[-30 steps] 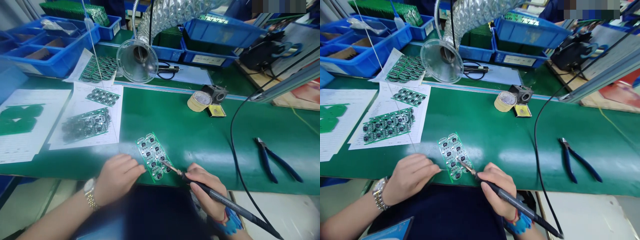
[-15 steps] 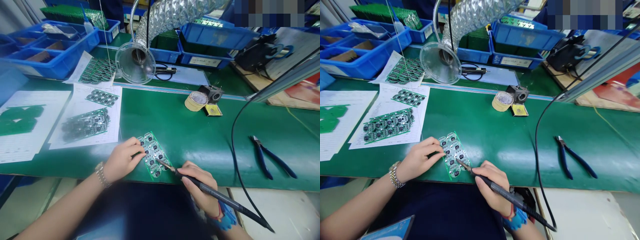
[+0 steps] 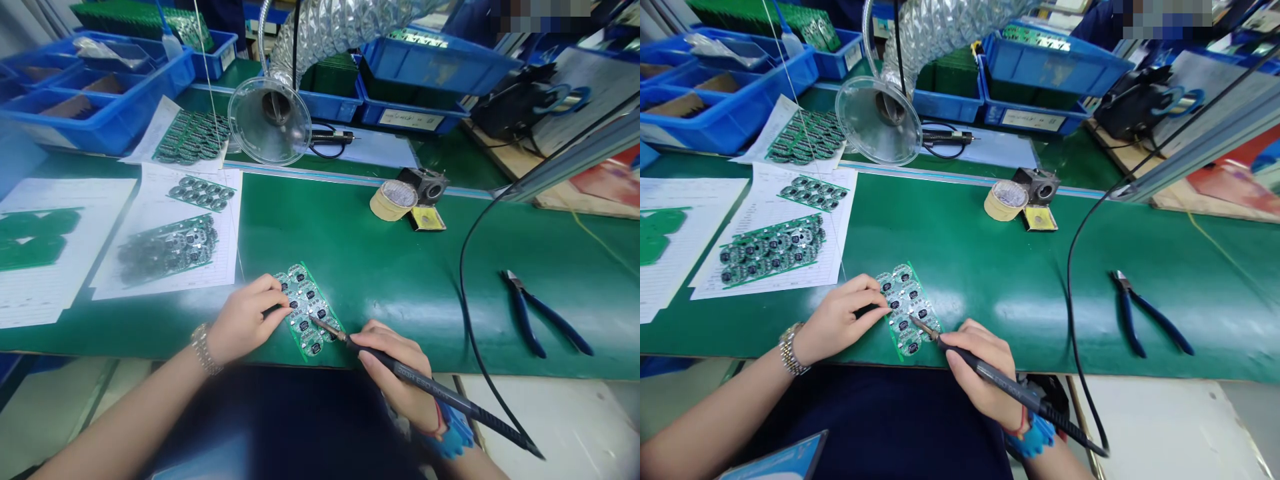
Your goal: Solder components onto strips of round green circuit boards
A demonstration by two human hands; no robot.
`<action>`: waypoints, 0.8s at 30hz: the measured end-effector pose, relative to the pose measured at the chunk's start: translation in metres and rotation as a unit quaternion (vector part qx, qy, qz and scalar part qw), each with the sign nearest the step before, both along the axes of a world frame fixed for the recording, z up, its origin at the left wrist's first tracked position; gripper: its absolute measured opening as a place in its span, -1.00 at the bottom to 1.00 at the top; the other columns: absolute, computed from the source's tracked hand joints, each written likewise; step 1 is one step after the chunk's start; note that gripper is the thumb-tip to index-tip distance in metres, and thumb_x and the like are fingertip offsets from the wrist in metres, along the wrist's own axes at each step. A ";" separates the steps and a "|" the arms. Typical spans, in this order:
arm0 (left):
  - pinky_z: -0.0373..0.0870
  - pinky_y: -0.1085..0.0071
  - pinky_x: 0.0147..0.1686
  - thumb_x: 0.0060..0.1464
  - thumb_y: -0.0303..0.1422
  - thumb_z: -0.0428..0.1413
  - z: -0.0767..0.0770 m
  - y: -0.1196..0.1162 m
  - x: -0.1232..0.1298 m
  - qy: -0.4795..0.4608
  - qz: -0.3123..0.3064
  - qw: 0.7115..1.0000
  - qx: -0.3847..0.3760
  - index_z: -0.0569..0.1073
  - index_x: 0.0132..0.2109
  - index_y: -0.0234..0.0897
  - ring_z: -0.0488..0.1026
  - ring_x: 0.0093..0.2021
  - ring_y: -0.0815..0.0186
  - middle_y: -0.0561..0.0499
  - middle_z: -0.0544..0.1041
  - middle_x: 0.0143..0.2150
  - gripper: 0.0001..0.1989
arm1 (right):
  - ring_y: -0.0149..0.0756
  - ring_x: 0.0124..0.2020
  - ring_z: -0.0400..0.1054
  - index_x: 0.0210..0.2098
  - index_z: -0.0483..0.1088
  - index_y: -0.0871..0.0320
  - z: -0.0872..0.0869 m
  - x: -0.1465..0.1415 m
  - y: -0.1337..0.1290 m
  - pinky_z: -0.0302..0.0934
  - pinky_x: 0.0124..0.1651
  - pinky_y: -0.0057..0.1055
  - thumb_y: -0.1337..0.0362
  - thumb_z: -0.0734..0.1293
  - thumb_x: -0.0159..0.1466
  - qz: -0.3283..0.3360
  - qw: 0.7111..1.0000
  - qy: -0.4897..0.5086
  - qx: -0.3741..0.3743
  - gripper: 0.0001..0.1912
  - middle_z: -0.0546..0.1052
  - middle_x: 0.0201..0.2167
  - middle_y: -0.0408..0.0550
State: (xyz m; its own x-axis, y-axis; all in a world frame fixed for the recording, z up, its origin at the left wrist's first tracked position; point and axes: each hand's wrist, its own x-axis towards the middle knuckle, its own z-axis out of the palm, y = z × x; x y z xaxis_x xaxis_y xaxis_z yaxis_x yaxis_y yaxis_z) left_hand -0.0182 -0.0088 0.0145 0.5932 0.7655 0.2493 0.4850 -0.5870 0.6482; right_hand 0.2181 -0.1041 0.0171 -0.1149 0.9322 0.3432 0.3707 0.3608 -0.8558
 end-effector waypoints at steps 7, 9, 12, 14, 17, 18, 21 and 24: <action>0.34 0.43 -0.34 0.08 -0.44 0.01 0.001 -0.001 0.005 0.015 -0.004 1.000 0.018 0.44 -0.35 -0.30 0.35 -0.38 0.40 0.00 0.39 -0.32 -0.88 | -0.29 -0.47 0.30 -0.23 0.44 0.15 0.001 -0.001 0.000 0.22 -0.44 -0.34 0.45 0.25 0.16 -0.004 1.000 0.007 -0.005 -0.78 0.43 -0.52 -0.05; 0.34 0.42 -0.33 0.09 -0.44 0.01 0.000 -0.001 0.005 0.019 -0.008 1.000 0.020 0.44 -0.34 -0.30 0.35 -0.37 0.39 -0.01 0.39 -0.31 -0.88 | -0.30 -0.47 0.29 -0.23 0.44 0.15 0.001 -0.001 0.000 0.21 -0.44 -0.34 0.45 0.25 0.16 -0.004 1.000 0.009 -0.008 -0.78 0.42 -0.52 -0.05; 0.34 0.42 -0.32 0.10 -0.43 0.01 -0.001 -0.002 0.004 0.013 -0.005 1.000 0.017 0.44 -0.33 -0.29 0.36 -0.36 0.39 -0.01 0.39 -0.31 -0.88 | -0.29 -0.46 0.29 -0.23 0.44 0.16 0.000 0.000 0.000 0.21 -0.43 -0.33 0.45 0.25 0.15 -0.005 1.000 0.014 -0.013 -0.78 0.42 -0.51 -0.04; 0.34 0.43 -0.33 0.10 -0.43 0.01 0.000 -0.002 0.002 0.000 0.004 1.000 0.014 0.44 -0.32 -0.29 0.36 -0.35 0.38 -0.01 0.39 -0.31 -0.89 | -0.29 -0.45 0.28 -0.22 0.45 0.15 0.000 0.001 0.000 0.20 -0.43 -0.33 0.46 0.26 0.15 -0.005 1.000 0.019 -0.015 -0.77 0.43 -0.51 -0.04; 0.33 0.43 -0.32 0.10 -0.45 0.01 0.002 -0.005 -0.001 -0.016 0.015 1.000 0.010 0.43 -0.32 -0.29 0.36 -0.33 0.38 -0.02 0.39 -0.32 -0.90 | -0.30 -0.46 0.27 -0.22 0.44 0.14 -0.002 0.004 -0.001 0.19 -0.42 -0.33 0.47 0.26 0.14 -0.004 0.999 0.034 -0.009 -0.76 0.42 -0.51 -0.06; 0.32 0.43 -0.32 0.10 -0.45 0.02 0.003 -0.006 -0.001 -0.019 0.014 1.000 0.007 0.43 -0.32 -0.29 0.36 -0.33 0.38 -0.01 0.38 -0.32 -0.90 | -0.30 -0.46 0.26 -0.22 0.44 0.13 -0.002 0.005 -0.001 0.19 -0.41 -0.32 0.47 0.25 0.14 -0.004 0.999 0.041 -0.005 -0.75 0.43 -0.51 -0.06; 0.32 0.43 -0.32 0.09 -0.46 0.01 0.003 -0.010 0.000 -0.016 -0.001 1.000 -0.005 0.42 -0.32 -0.30 0.35 -0.34 0.39 -0.01 0.38 -0.32 -0.90 | -0.31 -0.47 0.25 -0.22 0.44 0.13 -0.005 0.008 -0.002 0.18 -0.39 -0.30 0.47 0.25 0.14 0.000 0.998 0.057 -0.001 -0.75 0.42 -0.52 -0.07; 0.33 0.42 -0.31 0.10 -0.46 0.00 0.001 -0.013 0.004 0.000 -0.013 1.000 -0.005 0.42 -0.31 -0.29 0.35 -0.35 0.39 -0.01 0.38 -0.31 -0.89 | -0.32 -0.48 0.25 -0.23 0.44 0.13 -0.006 0.008 -0.003 0.17 -0.41 -0.31 0.48 0.25 0.14 0.009 0.998 0.058 -0.005 -0.76 0.42 -0.53 -0.08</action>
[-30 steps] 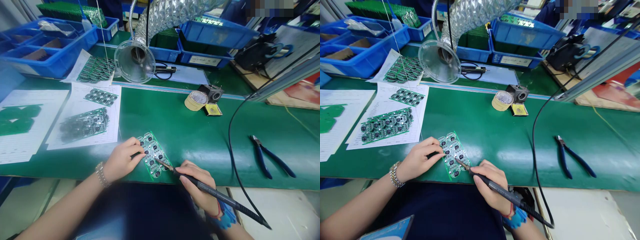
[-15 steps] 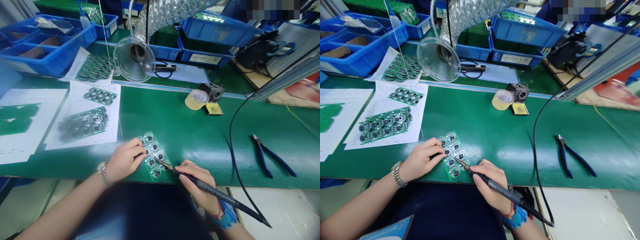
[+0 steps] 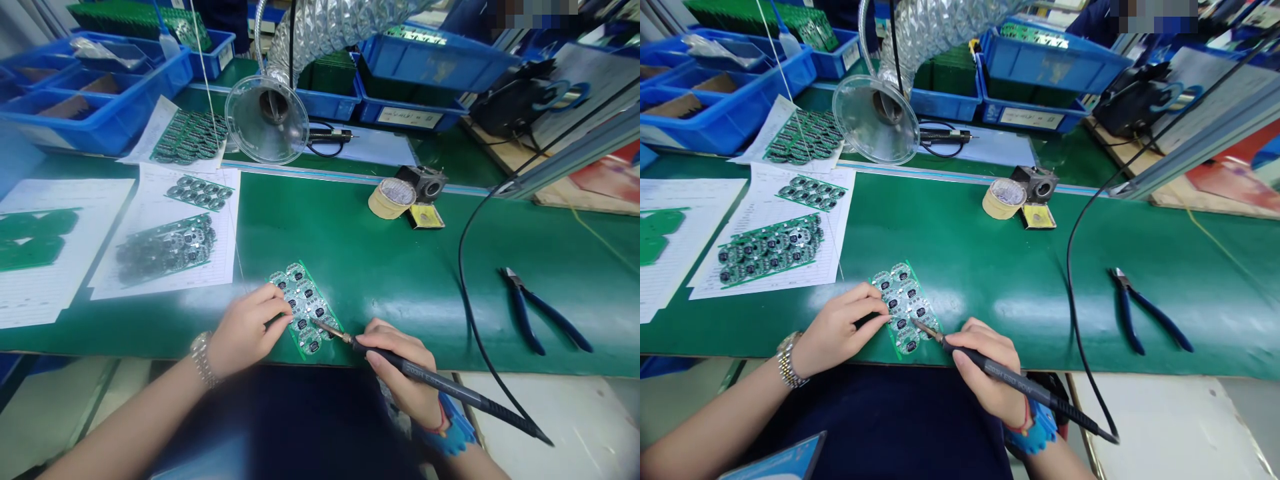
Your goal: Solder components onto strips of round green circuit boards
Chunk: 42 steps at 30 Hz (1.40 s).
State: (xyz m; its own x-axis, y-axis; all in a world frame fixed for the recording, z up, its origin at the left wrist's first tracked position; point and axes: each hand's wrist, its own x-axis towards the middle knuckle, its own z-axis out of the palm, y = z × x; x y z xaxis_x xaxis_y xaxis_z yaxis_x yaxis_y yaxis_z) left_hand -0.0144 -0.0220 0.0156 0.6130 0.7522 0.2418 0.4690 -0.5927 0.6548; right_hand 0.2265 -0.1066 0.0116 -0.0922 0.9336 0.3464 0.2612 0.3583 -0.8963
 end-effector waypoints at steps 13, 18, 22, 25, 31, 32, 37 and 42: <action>0.35 0.42 -0.33 0.10 -0.44 -0.01 -0.002 0.001 0.005 0.027 0.002 0.999 0.038 0.42 -0.32 -0.29 0.35 -0.37 0.39 0.00 0.40 -0.33 -0.88 | -0.30 -0.45 0.30 -0.23 0.45 0.13 0.005 -0.004 0.001 0.21 -0.42 -0.34 0.46 0.26 0.15 -0.006 0.999 -0.035 -0.007 -0.77 0.47 -0.49 -0.06; 0.34 0.42 -0.35 0.11 -0.43 -0.02 -0.004 0.002 0.009 0.038 -0.002 0.998 0.049 0.43 -0.34 -0.29 0.37 -0.37 0.38 -0.01 0.42 -0.32 -0.86 | -0.30 -0.45 0.32 -0.25 0.46 0.12 0.008 -0.005 0.002 0.22 -0.42 -0.35 0.44 0.26 0.15 -0.010 0.999 -0.034 -0.004 -0.79 0.48 -0.48 -0.06; 0.34 0.42 -0.33 0.10 -0.44 -0.01 -0.004 0.002 0.009 0.023 0.001 0.999 0.034 0.43 -0.33 -0.30 0.37 -0.36 0.38 -0.01 0.42 -0.31 -0.88 | -0.28 -0.42 0.33 -0.27 0.47 0.11 0.002 -0.001 0.000 0.22 -0.40 -0.35 0.40 0.27 0.16 -0.029 0.999 -0.011 -0.035 -0.81 0.48 -0.49 -0.06; 0.34 0.45 -0.32 0.11 -0.46 -0.02 -0.003 0.003 0.006 -0.016 0.010 1.000 0.016 0.43 -0.30 -0.30 0.37 -0.36 0.39 -0.01 0.41 -0.33 -0.87 | -0.27 -0.43 0.33 -0.30 0.49 0.11 -0.006 0.004 -0.002 0.22 -0.41 -0.36 0.34 0.29 0.17 -0.083 0.992 0.040 -0.087 -0.86 0.46 -0.55 -0.07; 0.31 0.47 -0.34 0.12 -0.49 -0.03 0.000 0.005 0.000 -0.053 0.052 0.997 0.006 0.42 -0.28 -0.31 0.35 -0.36 0.40 -0.01 0.41 -0.37 -0.86 | -0.39 -0.55 0.29 -0.33 0.50 0.11 -0.009 0.005 0.003 0.21 -0.48 -0.43 0.27 0.32 0.15 -0.116 0.968 0.125 -0.182 -0.87 0.46 -0.54 -0.11; 0.31 0.47 -0.34 0.12 -0.48 -0.03 0.000 0.005 -0.001 -0.055 0.058 0.997 0.007 0.42 -0.28 -0.31 0.34 -0.36 0.39 -0.01 0.41 -0.37 -0.86 | -0.39 -0.54 0.29 -0.33 0.50 0.11 -0.008 0.005 0.004 0.20 -0.48 -0.44 0.27 0.33 0.14 -0.115 0.967 0.125 -0.189 -0.87 0.46 -0.54 -0.11; 0.30 0.48 -0.35 0.12 -0.48 -0.03 0.000 0.005 -0.002 -0.060 0.067 0.996 0.005 0.42 -0.29 -0.30 0.34 -0.37 0.40 0.00 0.41 -0.36 -0.86 | -0.38 -0.53 0.30 -0.33 0.50 0.13 -0.006 0.003 0.006 0.21 -0.47 -0.43 0.27 0.33 0.13 -0.122 0.965 0.106 -0.209 -0.86 0.46 -0.54 -0.10; 0.30 0.48 -0.35 0.12 -0.48 -0.03 -0.001 0.005 -0.002 -0.058 0.070 0.996 0.003 0.41 -0.30 -0.30 0.35 -0.36 0.40 0.00 0.41 -0.36 -0.87 | -0.37 -0.54 0.30 -0.34 0.50 0.13 -0.005 0.003 0.007 0.22 -0.45 -0.41 0.25 0.33 0.13 -0.120 0.965 0.092 -0.213 -0.85 0.45 -0.56 -0.10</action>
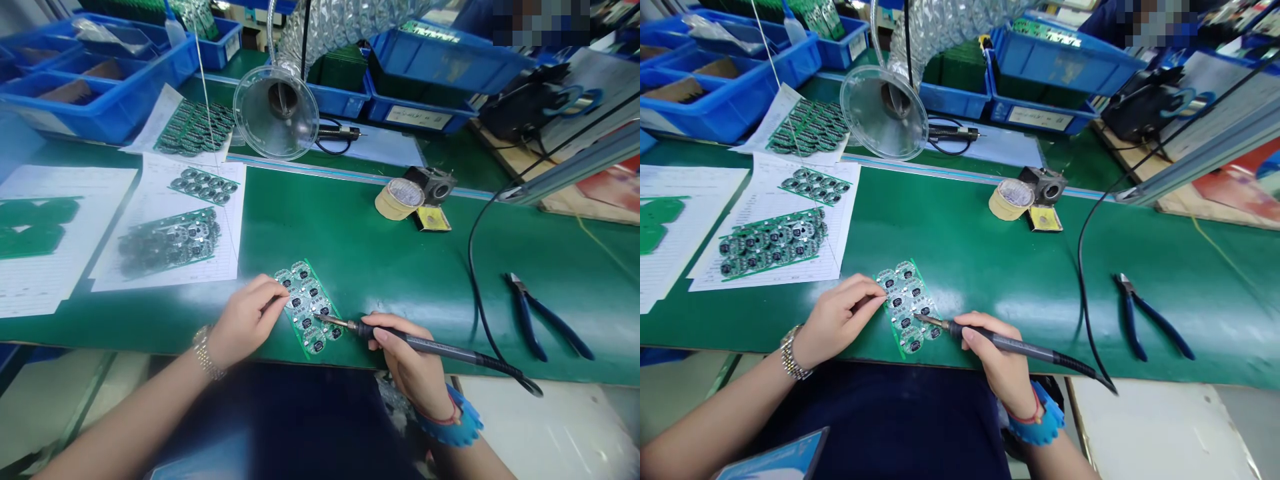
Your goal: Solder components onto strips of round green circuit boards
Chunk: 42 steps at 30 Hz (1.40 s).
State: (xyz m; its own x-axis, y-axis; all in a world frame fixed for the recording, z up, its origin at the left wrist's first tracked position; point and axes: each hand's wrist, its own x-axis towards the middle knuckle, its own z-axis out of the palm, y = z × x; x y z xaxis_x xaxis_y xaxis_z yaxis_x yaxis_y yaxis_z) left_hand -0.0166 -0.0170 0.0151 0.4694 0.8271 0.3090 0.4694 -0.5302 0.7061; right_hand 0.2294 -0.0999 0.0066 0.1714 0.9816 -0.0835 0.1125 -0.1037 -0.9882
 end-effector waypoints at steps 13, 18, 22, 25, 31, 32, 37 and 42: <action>0.31 0.47 -0.34 0.12 -0.49 -0.03 0.000 0.000 0.000 -0.003 -0.001 1.000 0.000 0.41 -0.29 -0.30 0.35 -0.36 0.40 0.01 0.41 -0.36 -0.87 | -0.37 -0.53 0.29 -0.31 0.49 0.13 0.001 0.001 0.001 0.16 -0.50 -0.44 0.27 0.31 0.16 0.025 1.000 -0.014 0.011 -0.86 0.43 -0.61 -0.12; 0.33 0.49 -0.37 0.10 -0.49 0.00 0.000 0.000 -0.002 0.008 0.028 0.999 0.023 0.40 -0.32 -0.32 0.36 -0.37 0.41 -0.01 0.42 -0.34 -0.91 | -0.37 -0.54 0.28 -0.32 0.49 0.10 0.000 0.000 0.001 0.15 -0.48 -0.43 0.29 0.31 0.16 0.010 0.999 0.012 0.029 -0.88 0.44 -0.58 -0.12; 0.36 0.44 -0.28 0.07 -0.49 0.05 0.004 -0.006 -0.007 0.035 0.020 0.992 0.119 0.40 -0.35 -0.31 0.38 -0.37 0.41 0.01 0.46 -0.37 -0.94 | -0.33 -0.53 0.25 -0.30 0.48 0.08 -0.001 0.004 -0.009 0.14 -0.46 -0.37 0.30 0.29 0.16 0.020 0.992 0.024 0.121 -0.86 0.43 -0.58 -0.10; 0.34 0.30 -0.15 0.05 -0.49 0.09 0.006 -0.015 -0.009 0.064 -0.019 0.977 0.203 0.43 -0.32 -0.27 0.35 -0.50 0.44 0.11 0.45 -0.51 -0.95 | -0.31 -0.53 0.22 -0.26 0.46 0.10 0.001 0.009 -0.019 0.12 -0.46 -0.32 0.35 0.25 0.15 0.091 0.972 -0.016 0.217 -0.80 0.39 -0.60 -0.08; 0.26 0.49 -0.49 0.11 -0.42 0.03 0.001 -0.027 0.001 0.062 -0.041 0.991 0.113 0.45 -0.34 -0.27 0.31 -0.52 0.43 0.06 0.40 -0.53 -0.88 | -0.33 -0.60 0.15 -0.22 0.43 0.16 0.013 0.010 -0.024 0.10 -0.54 -0.34 0.46 0.20 0.10 0.154 0.942 -0.100 0.282 -0.71 0.29 -0.66 -0.10; 0.26 0.50 -0.48 0.11 -0.42 0.03 0.000 -0.028 0.002 0.057 -0.043 0.993 0.093 0.45 -0.35 -0.27 0.31 -0.51 0.43 0.06 0.40 -0.52 -0.87 | -0.33 -0.60 0.15 -0.22 0.43 0.16 0.015 0.009 -0.024 0.10 -0.54 -0.35 0.46 0.20 0.09 0.154 0.940 -0.104 0.285 -0.71 0.29 -0.66 -0.10; 0.27 0.48 -0.44 0.11 -0.42 0.02 -0.002 -0.028 0.006 0.041 -0.044 0.996 0.058 0.46 -0.34 -0.28 0.32 -0.47 0.41 0.03 0.40 -0.48 -0.87 | -0.32 -0.58 0.19 -0.24 0.44 0.16 0.016 0.005 -0.022 0.13 -0.53 -0.36 0.47 0.21 0.10 0.147 0.944 -0.122 0.270 -0.72 0.32 -0.65 -0.09; 0.27 0.46 -0.42 0.12 -0.42 0.02 -0.003 -0.028 0.007 0.046 -0.046 0.996 0.056 0.45 -0.34 -0.28 0.31 -0.45 0.40 0.02 0.40 -0.47 -0.87 | -0.31 -0.56 0.24 -0.25 0.44 0.16 0.011 0.004 -0.021 0.16 -0.51 -0.36 0.45 0.23 0.11 0.146 0.946 -0.127 0.260 -0.75 0.36 -0.62 -0.09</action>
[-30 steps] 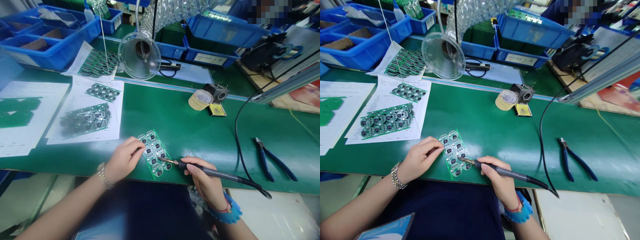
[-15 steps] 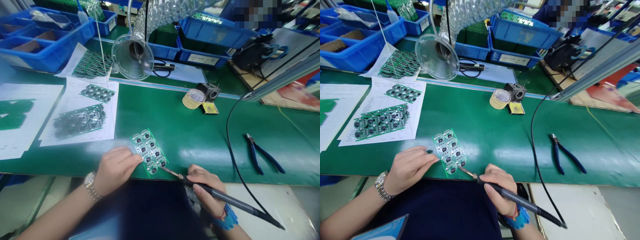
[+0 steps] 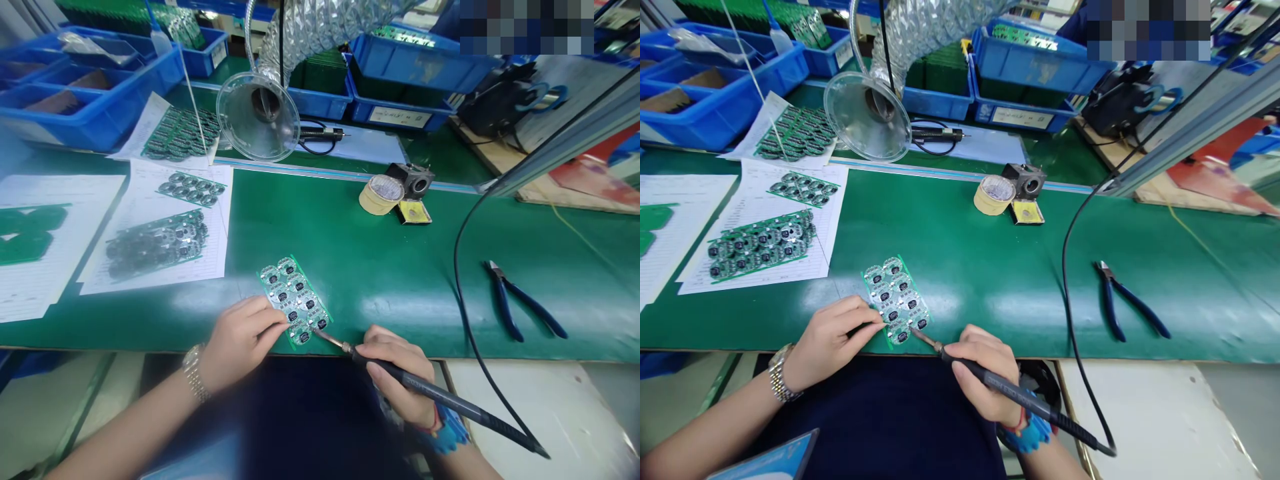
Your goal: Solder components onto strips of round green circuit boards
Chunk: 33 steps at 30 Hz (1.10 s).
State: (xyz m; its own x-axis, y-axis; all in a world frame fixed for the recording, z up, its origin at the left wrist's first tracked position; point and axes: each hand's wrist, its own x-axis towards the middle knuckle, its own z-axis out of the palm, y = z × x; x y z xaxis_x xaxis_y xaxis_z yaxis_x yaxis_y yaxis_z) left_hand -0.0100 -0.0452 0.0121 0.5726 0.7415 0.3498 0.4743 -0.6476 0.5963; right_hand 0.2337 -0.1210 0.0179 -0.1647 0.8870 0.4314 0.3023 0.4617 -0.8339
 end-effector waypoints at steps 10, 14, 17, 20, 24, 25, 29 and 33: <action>0.27 0.44 -0.41 0.12 -0.40 0.01 -0.002 0.000 0.002 0.026 -0.007 0.999 0.018 0.46 -0.34 -0.27 0.31 -0.45 0.39 0.02 0.39 -0.48 -0.86 | -0.30 -0.54 0.25 -0.24 0.43 0.15 -0.001 0.001 -0.001 0.17 -0.50 -0.35 0.45 0.23 0.12 -0.001 1.000 -0.017 -0.017 -0.75 0.37 -0.60 -0.07; 0.27 0.44 -0.41 0.13 -0.40 -0.01 -0.003 -0.001 0.003 0.041 -0.008 0.999 0.030 0.45 -0.34 -0.28 0.30 -0.45 0.39 0.03 0.39 -0.48 -0.84 | -0.31 -0.54 0.24 -0.24 0.44 0.16 -0.001 0.000 0.000 0.17 -0.50 -0.35 0.46 0.23 0.12 0.000 1.000 -0.014 -0.010 -0.75 0.38 -0.61 -0.08; 0.26 0.43 -0.40 0.13 -0.40 -0.01 -0.004 -0.001 0.004 0.053 -0.010 0.998 0.032 0.45 -0.35 -0.28 0.30 -0.45 0.38 0.03 0.38 -0.48 -0.83 | -0.30 -0.54 0.24 -0.24 0.44 0.15 -0.001 -0.001 0.001 0.16 -0.50 -0.35 0.47 0.22 0.11 0.001 1.000 -0.012 -0.012 -0.74 0.38 -0.60 -0.07; 0.25 0.42 -0.40 0.14 -0.40 -0.02 -0.005 -0.001 0.004 0.062 -0.014 0.997 0.034 0.44 -0.35 -0.28 0.29 -0.44 0.38 0.03 0.38 -0.48 -0.84 | -0.30 -0.54 0.24 -0.24 0.44 0.15 -0.001 -0.001 0.001 0.16 -0.49 -0.34 0.48 0.23 0.11 -0.002 1.000 -0.011 -0.010 -0.73 0.38 -0.61 -0.08; 0.24 0.42 -0.41 0.14 -0.40 -0.02 -0.004 -0.001 0.005 0.065 -0.015 0.997 0.036 0.44 -0.36 -0.29 0.29 -0.44 0.37 0.03 0.38 -0.47 -0.83 | -0.30 -0.53 0.24 -0.23 0.43 0.15 -0.002 0.001 -0.001 0.16 -0.49 -0.35 0.47 0.24 0.11 -0.003 1.000 -0.013 -0.016 -0.74 0.38 -0.60 -0.07; 0.24 0.42 -0.42 0.14 -0.40 -0.02 -0.004 0.000 0.005 0.065 -0.015 0.997 0.035 0.44 -0.36 -0.29 0.29 -0.44 0.37 0.03 0.38 -0.47 -0.83 | -0.30 -0.53 0.25 -0.23 0.43 0.15 -0.002 0.001 -0.001 0.16 -0.49 -0.34 0.47 0.24 0.11 0.000 1.000 -0.013 -0.019 -0.74 0.38 -0.59 -0.07; 0.24 0.42 -0.41 0.13 -0.41 -0.01 -0.002 0.001 0.005 0.042 -0.012 0.999 0.022 0.44 -0.35 -0.29 0.29 -0.45 0.38 0.02 0.38 -0.47 -0.84 | -0.31 -0.52 0.25 -0.21 0.43 0.13 -0.004 0.004 -0.001 0.18 -0.47 -0.34 0.48 0.23 0.12 0.007 1.000 0.008 -0.023 -0.72 0.38 -0.58 -0.08; 0.23 0.42 -0.41 0.12 -0.42 0.01 0.000 0.000 0.004 0.024 -0.016 1.000 0.002 0.44 -0.35 -0.29 0.29 -0.44 0.37 0.02 0.38 -0.47 -0.87 | -0.32 -0.53 0.23 -0.21 0.43 0.13 -0.005 0.006 0.000 0.16 -0.47 -0.34 0.47 0.22 0.13 0.011 0.999 0.035 -0.025 -0.72 0.39 -0.59 -0.08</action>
